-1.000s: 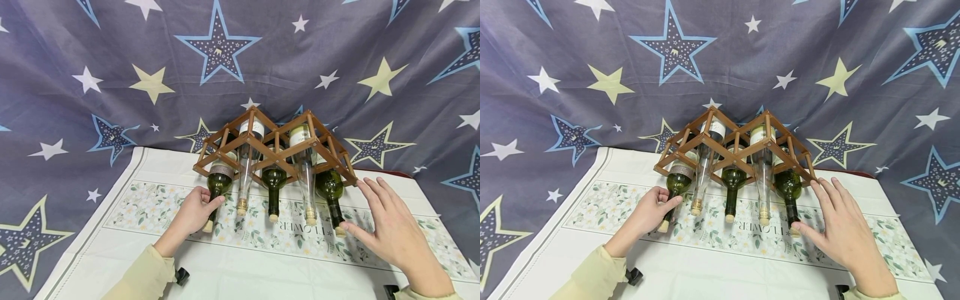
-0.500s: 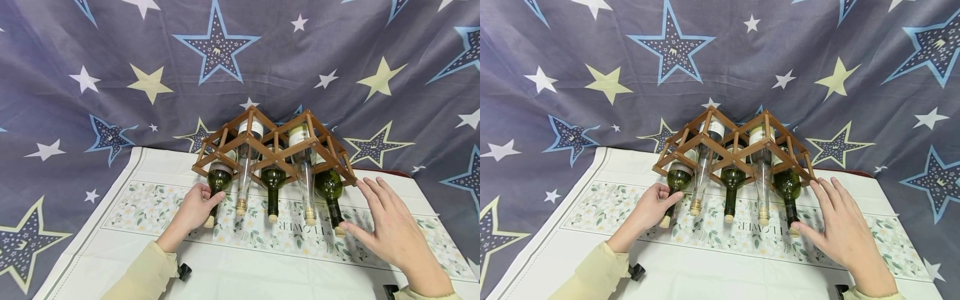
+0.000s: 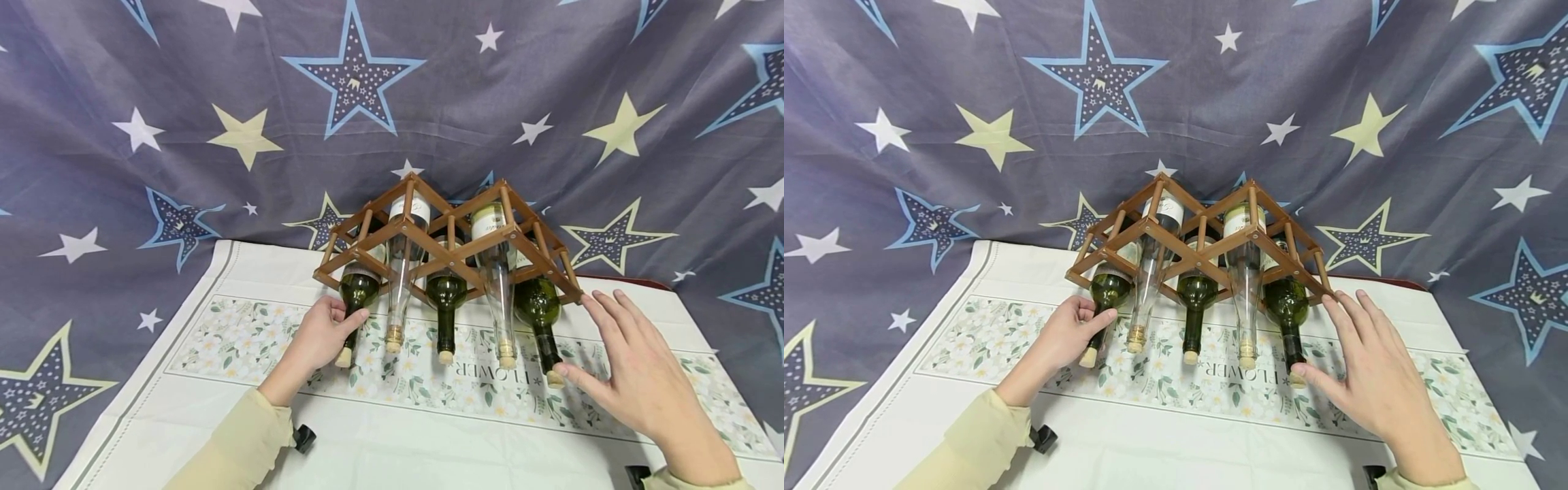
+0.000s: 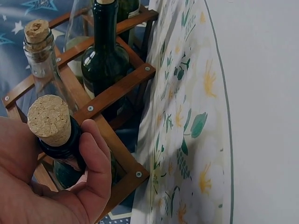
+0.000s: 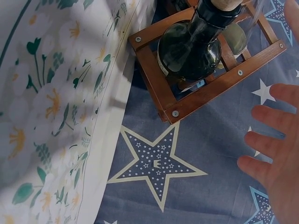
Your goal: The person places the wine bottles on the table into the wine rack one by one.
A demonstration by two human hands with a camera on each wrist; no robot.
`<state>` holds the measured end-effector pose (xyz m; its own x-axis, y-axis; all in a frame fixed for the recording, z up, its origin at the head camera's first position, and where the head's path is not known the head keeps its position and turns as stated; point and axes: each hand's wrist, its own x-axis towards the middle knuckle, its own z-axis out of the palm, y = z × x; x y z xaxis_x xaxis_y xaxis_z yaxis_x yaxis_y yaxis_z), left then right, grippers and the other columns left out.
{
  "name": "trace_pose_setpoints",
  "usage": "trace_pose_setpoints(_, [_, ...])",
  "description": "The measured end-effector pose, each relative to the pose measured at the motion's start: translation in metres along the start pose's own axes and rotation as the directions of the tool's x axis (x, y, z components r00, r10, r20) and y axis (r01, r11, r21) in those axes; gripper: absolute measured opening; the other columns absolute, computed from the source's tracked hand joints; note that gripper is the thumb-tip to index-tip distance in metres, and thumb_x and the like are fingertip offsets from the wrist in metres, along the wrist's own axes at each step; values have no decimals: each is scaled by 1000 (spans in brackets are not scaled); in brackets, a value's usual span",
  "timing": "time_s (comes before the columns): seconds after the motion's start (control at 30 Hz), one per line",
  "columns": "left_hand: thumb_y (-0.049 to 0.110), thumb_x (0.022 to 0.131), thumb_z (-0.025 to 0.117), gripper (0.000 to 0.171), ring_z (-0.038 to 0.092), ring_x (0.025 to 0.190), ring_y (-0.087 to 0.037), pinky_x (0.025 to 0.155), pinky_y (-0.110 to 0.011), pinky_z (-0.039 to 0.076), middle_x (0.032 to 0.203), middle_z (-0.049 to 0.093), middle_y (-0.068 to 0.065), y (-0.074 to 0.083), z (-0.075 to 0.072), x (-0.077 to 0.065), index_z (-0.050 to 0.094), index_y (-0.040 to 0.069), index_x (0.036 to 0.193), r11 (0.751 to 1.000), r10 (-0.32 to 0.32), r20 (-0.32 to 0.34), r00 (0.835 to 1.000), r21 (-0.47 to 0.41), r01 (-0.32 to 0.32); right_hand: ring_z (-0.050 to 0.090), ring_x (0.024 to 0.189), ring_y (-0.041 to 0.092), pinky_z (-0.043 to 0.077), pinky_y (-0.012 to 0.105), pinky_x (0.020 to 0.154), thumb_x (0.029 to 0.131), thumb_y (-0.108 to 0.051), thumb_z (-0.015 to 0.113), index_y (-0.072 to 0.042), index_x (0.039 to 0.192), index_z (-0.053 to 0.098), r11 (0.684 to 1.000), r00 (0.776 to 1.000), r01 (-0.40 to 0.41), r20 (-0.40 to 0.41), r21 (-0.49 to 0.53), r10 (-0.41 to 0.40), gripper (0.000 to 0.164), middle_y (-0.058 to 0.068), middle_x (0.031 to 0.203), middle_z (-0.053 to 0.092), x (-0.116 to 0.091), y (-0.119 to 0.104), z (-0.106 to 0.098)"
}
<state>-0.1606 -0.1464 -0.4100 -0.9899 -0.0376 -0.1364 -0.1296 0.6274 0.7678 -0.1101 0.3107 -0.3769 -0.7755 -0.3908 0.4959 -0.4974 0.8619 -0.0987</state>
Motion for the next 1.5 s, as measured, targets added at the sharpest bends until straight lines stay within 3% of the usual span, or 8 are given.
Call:
trace_pose_setpoints(0.33, [55,94,61,68,58,102,-28,88,-45,49,118,57,-16,0,0,6,48,-1,131,999,6,-1,1000,-34,-6,21,147,35,14,46,119,72,-59,78,-9,156,34,1000,1000,-12,13,-12,12,107,19,152,40,-1,-2,0])
trace_pose_setpoints(1.5, [50,95,61,64,57,109,-31,89,-46,48,118,57,-16,3,1,18,48,0,132,998,-18,12,1000,-53,19,20,147,35,14,46,119,72,-59,78,-9,156,34,1000,1000,-10,22,-12,10,107,19,152,39,-1,-3,1])
